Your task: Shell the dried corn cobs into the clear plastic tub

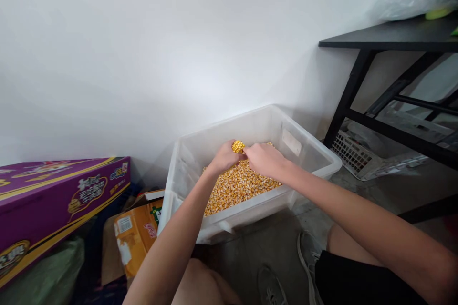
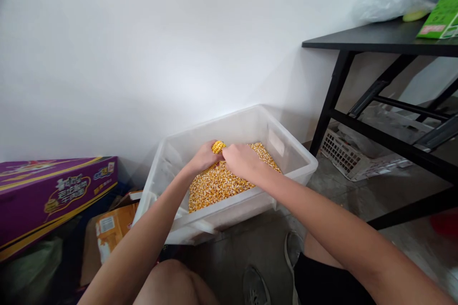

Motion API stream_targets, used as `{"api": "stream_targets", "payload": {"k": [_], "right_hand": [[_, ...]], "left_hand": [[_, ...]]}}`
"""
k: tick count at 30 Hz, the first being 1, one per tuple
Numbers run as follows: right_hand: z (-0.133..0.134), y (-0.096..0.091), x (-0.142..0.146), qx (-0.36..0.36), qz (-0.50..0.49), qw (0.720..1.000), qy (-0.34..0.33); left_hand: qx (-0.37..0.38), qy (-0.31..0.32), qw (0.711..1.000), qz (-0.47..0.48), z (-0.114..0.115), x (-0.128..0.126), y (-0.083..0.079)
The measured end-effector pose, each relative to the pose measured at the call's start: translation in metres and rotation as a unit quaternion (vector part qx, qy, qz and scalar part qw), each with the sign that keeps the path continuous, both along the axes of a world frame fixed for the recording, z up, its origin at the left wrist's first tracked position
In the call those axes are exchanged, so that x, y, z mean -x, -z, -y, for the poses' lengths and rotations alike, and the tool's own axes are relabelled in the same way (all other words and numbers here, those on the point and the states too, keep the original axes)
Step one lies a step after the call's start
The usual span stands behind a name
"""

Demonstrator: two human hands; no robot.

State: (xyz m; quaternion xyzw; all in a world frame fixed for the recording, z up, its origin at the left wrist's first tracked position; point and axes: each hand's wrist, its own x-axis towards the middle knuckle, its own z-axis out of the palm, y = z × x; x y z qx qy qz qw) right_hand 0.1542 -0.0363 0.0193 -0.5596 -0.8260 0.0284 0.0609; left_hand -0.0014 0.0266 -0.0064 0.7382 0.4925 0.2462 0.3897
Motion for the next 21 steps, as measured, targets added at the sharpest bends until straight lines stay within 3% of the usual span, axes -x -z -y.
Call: {"api": "stream_targets", "payload": {"k": [6, 15, 18, 21], "right_hand": [[-0.014, 0.002, -0.006, 0.0, -0.006, 0.999, -0.037], [-0.029, 0.005, -0.018, -0.017, -0.036, 0.997, -0.067], [-0.03, 0.0, -0.023, -0.047, -0.038, 0.997, -0.049], [-0.033, -0.003, -0.032, -0.056, -0.054, 0.997, -0.009]], "left_hand": [[0.099, 0.027, 0.993, 0.061, -0.002, 0.007, 0.001], [0.173, 0.079, 0.975, 0.116, -0.004, 0.011, -0.001], [0.187, 0.053, 0.972, 0.133, -0.009, 0.016, 0.005], [0.188, -0.015, 0.972, 0.138, -0.017, 0.024, 0.01]]}}
